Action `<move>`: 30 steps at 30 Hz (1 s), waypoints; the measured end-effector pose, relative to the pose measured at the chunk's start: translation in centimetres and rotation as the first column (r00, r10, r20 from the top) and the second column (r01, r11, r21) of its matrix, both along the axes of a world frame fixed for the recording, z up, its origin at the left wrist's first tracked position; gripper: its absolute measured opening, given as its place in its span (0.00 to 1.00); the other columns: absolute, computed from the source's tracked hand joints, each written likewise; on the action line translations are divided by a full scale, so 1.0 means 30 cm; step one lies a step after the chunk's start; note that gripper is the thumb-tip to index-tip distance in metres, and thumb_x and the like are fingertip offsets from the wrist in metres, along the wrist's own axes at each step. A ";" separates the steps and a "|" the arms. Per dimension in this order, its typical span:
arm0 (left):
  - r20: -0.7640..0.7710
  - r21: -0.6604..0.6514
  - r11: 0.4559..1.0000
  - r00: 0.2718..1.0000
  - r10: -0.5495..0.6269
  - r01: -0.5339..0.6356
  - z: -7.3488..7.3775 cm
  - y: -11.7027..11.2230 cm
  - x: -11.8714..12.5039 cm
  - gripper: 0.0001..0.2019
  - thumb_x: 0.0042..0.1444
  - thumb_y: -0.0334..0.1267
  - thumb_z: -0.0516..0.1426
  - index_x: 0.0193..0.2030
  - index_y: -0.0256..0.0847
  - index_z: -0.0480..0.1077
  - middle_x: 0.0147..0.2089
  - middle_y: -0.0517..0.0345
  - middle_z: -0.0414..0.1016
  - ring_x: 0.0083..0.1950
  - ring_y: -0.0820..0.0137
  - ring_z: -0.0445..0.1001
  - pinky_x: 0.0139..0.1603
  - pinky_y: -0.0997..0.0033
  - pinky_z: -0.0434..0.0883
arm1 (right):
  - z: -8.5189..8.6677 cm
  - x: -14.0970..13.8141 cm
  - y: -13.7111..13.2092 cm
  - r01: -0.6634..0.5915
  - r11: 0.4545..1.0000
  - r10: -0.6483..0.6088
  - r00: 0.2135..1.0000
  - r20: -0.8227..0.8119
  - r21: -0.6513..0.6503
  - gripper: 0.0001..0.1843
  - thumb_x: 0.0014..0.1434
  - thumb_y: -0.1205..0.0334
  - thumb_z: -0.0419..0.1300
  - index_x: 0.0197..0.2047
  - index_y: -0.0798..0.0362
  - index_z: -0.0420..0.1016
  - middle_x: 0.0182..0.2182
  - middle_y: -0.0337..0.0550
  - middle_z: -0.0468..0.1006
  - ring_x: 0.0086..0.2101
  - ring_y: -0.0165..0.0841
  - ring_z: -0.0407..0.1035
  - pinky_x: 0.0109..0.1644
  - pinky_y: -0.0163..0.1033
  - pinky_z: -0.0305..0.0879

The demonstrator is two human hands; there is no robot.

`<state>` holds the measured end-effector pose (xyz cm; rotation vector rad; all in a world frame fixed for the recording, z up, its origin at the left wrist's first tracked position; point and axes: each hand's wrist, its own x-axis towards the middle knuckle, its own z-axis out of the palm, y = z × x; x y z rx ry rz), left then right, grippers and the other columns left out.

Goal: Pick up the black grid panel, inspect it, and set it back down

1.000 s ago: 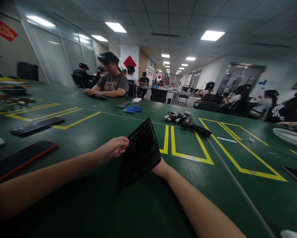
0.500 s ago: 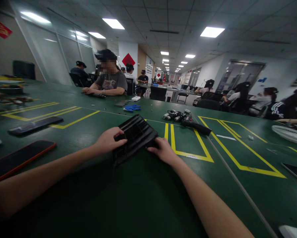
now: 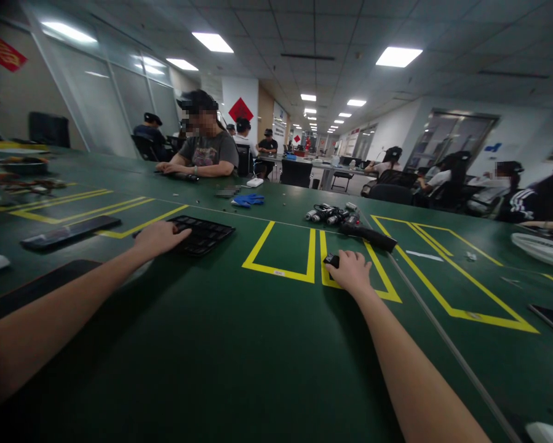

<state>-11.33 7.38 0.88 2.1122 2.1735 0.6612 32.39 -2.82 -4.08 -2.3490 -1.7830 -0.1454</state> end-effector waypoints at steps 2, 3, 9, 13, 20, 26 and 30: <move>0.116 0.089 0.993 0.989 -0.092 0.082 0.003 -0.013 0.044 0.17 0.55 0.41 0.46 0.34 0.31 0.70 0.39 0.43 0.73 0.49 0.53 0.67 0.47 0.59 0.64 | 0.022 -0.038 -0.004 -0.041 0.994 0.041 0.999 0.006 0.099 0.33 0.55 0.48 0.50 0.58 0.63 0.60 0.56 0.60 0.62 0.57 0.57 0.49 0.56 0.62 0.49; 0.150 0.106 0.987 0.980 -0.134 0.118 -0.003 -0.024 0.078 0.16 0.56 0.36 0.43 0.39 0.31 0.69 0.41 0.45 0.73 0.48 0.57 0.68 0.47 0.61 0.65 | 0.031 -0.066 -0.006 -0.074 0.986 0.074 0.997 0.007 0.149 0.34 0.55 0.50 0.50 0.58 0.66 0.58 0.57 0.62 0.61 0.58 0.57 0.48 0.57 0.61 0.48; 0.191 0.054 0.864 0.844 -0.502 0.501 -0.123 -0.133 0.310 0.22 0.52 0.26 0.43 0.51 0.36 0.67 0.48 0.51 0.73 0.47 0.68 0.72 0.49 0.68 0.67 | 0.008 -0.300 -0.054 -0.474 0.872 0.482 0.875 -0.045 0.125 0.32 0.58 0.48 0.48 0.61 0.56 0.54 0.60 0.51 0.57 0.60 0.45 0.47 0.61 0.55 0.47; 0.013 -0.078 0.735 0.738 -0.674 0.673 -0.172 -0.174 0.351 0.23 0.54 0.27 0.43 0.56 0.36 0.63 0.59 0.49 0.64 0.61 0.64 0.60 0.61 0.62 0.56 | -0.027 -0.393 -0.102 -0.648 0.761 0.643 0.752 -0.143 0.016 0.27 0.61 0.49 0.41 0.61 0.49 0.57 0.62 0.47 0.56 0.61 0.45 0.47 0.61 0.60 0.44; -0.103 0.031 0.651 0.650 -0.753 0.758 -0.117 -0.304 0.357 0.22 0.59 0.37 0.48 0.59 0.33 0.59 0.61 0.43 0.61 0.63 0.62 0.56 0.63 0.59 0.52 | 0.053 -0.290 -0.074 -0.557 0.826 0.563 0.825 -0.054 0.088 0.28 0.62 0.52 0.41 0.60 0.57 0.59 0.59 0.53 0.60 0.58 0.43 0.52 0.61 0.53 0.49; -0.069 -0.152 0.344 0.337 -0.939 0.927 -0.095 -0.509 0.395 0.18 0.60 0.38 0.48 0.55 0.41 0.64 0.60 0.50 0.63 0.61 0.62 0.60 0.60 0.58 0.57 | 0.049 -0.048 -0.042 -0.092 0.996 0.093 0.984 0.154 -0.014 0.27 0.56 0.46 0.48 0.54 0.51 0.65 0.53 0.54 0.67 0.52 0.54 0.57 0.52 0.65 0.50; -0.043 -0.153 0.345 0.342 -0.939 0.926 -0.086 -0.533 0.404 0.17 0.59 0.38 0.49 0.55 0.42 0.65 0.59 0.51 0.64 0.60 0.63 0.60 0.60 0.59 0.57 | -0.014 0.018 -0.033 -0.074 0.997 0.075 0.994 0.085 -0.016 0.27 0.58 0.49 0.45 0.57 0.53 0.61 0.49 0.55 0.70 0.47 0.48 0.63 0.49 0.50 0.58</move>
